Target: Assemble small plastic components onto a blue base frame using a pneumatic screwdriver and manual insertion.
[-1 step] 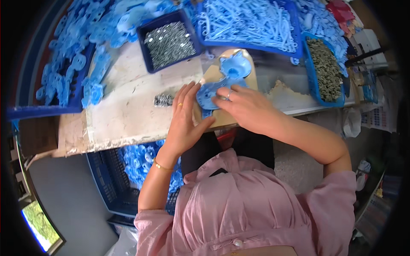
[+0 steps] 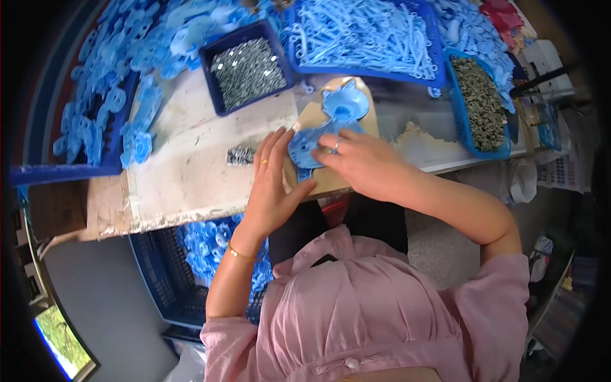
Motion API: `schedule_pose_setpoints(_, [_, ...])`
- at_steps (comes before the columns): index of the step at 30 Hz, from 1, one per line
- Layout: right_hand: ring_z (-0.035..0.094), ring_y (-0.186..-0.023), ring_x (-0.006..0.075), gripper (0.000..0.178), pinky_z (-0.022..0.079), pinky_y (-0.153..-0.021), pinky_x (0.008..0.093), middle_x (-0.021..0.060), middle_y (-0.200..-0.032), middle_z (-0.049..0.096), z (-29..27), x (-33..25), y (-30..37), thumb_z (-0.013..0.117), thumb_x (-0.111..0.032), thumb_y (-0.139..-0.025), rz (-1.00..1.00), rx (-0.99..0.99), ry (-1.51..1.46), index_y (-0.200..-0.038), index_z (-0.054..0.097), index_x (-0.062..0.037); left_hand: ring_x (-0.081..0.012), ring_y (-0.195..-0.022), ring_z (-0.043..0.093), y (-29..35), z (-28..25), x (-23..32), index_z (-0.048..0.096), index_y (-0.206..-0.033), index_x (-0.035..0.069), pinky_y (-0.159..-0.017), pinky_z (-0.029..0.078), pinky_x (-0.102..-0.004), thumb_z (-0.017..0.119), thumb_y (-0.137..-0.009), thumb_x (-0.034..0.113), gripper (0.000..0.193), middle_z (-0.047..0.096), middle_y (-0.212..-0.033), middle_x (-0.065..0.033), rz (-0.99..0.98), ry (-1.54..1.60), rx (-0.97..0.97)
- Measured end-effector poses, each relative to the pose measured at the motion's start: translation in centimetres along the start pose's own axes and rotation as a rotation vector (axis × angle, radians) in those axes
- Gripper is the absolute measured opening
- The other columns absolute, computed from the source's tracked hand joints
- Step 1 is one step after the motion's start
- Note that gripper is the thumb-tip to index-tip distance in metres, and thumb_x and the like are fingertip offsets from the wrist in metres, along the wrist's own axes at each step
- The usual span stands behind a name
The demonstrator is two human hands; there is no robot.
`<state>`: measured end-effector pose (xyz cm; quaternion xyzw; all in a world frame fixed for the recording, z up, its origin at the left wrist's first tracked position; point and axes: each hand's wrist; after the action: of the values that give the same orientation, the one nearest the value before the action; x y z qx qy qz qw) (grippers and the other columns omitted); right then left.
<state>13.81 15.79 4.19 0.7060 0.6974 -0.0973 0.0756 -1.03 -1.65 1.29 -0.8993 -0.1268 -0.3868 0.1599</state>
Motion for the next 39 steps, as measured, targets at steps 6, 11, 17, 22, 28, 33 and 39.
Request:
schedule_pose_setpoints(6, [0.07,-0.08,0.0301,0.016,0.055,-0.072,0.038,0.0118,-0.097,0.072,-3.2,7.2,-2.2,0.067,-0.015,-0.093,0.354,0.399,-0.369,-0.105,0.071,-0.0051,-0.0379,-0.146,0.037,0.2,-1.1,1.6,0.044,-0.149,0.006,-0.12,0.03,-0.0473,0.081,-0.08,0.011,0.079,0.042,-0.155,-0.0193,-0.069,-0.072,0.05])
schedule_pose_setpoints(11, [0.069,-0.082,0.0311,0.016,0.055,-0.07,0.0417,0.0097,-0.098,0.071,-2.9,18.2,-3.9,0.069,-0.019,-0.092,0.492,0.587,0.18,-0.103,0.071,-0.0073,-0.0419,-0.139,0.044,-1.1,-0.6,2.8,0.051,-0.14,0.004,-0.114,0.037,-0.0491,0.077,-0.086,0.013,0.061,0.046,-0.15,-0.0215,0.005,-0.034,0.084])
schedule_pose_setpoints(17, [0.068,-0.079,0.027,0.013,0.055,-0.069,0.0398,0.0076,-0.088,0.065,-2.0,18.8,-4.4,0.071,-0.017,-0.09,0.428,0.595,0.095,-0.097,0.069,-0.0068,-0.0381,-0.141,0.045,-1.4,0.0,3.1,0.053,-0.14,0.005,-0.116,0.037,-0.0469,0.075,-0.086,0.01,0.059,0.048,-0.15,-0.0203,0.007,-0.06,0.093])
schedule_pose_setpoints(22, [0.069,-0.077,0.0151,0.012,0.055,-0.069,0.0295,0.0056,-0.087,0.07,-4.4,18.3,-2.1,0.073,-0.014,-0.092,0.408,0.762,-0.604,-0.099,0.07,-0.005,-0.0375,-0.139,0.047,-1.8,0.0,4.1,0.054,-0.139,0.004,-0.115,0.038,-0.046,0.074,-0.086,0.007,0.056,0.05,-0.148,-0.0203,0.037,-0.036,0.106])
schedule_pose_setpoints(28, [0.07,-0.076,0.0107,0.014,0.056,-0.068,0.0251,0.0053,-0.084,0.072,-6.2,7.6,2.2,0.075,-0.009,-0.091,0.22,0.294,-1.289,-0.101,0.069,-0.0018,-0.0349,-0.134,0.054,-3.8,1.0,7.0,0.054,-0.139,0.002,-0.112,0.042,-0.0429,0.071,-0.09,0.003,0.052,0.055,-0.144,-0.0209,0.168,-0.069,0.164])
schedule_pose_setpoints(33, [0.066,-0.082,0.0067,0.018,0.053,-0.073,0.0247,-0.0002,-0.093,0.072,-4.7,5.7,6.2,0.078,-0.008,-0.089,0.297,0.225,-1.155,-0.106,0.074,-0.0032,-0.0268,-0.087,0.071,-4.4,2.9,7.5,0.058,-0.136,0.0,-0.079,0.055,-0.0346,0.062,-0.099,0.004,0.038,0.072,-0.102,-0.0175,0.087,0.086,-0.094])
schedule_pose_setpoints(39, [0.066,-0.074,0.0187,0.025,0.052,-0.066,0.0335,0.0066,-0.083,0.07,-7.5,19.1,17.3,0.077,-0.029,-0.089,1.014,0.716,0.076,-0.1,0.074,-0.0066,-0.01,-0.075,0.062,-3.8,2.6,7.7,0.063,-0.128,-0.002,-0.07,0.051,-0.0259,0.054,-0.105,0.007,0.026,0.073,-0.091,-0.0067,-0.124,0.359,-0.103])
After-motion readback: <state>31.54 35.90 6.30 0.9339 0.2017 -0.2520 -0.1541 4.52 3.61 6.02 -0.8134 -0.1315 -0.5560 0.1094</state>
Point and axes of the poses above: each hand's wrist, its own y-axis away from the middle knuckle, its own z-axis out of the palm, x = y × z
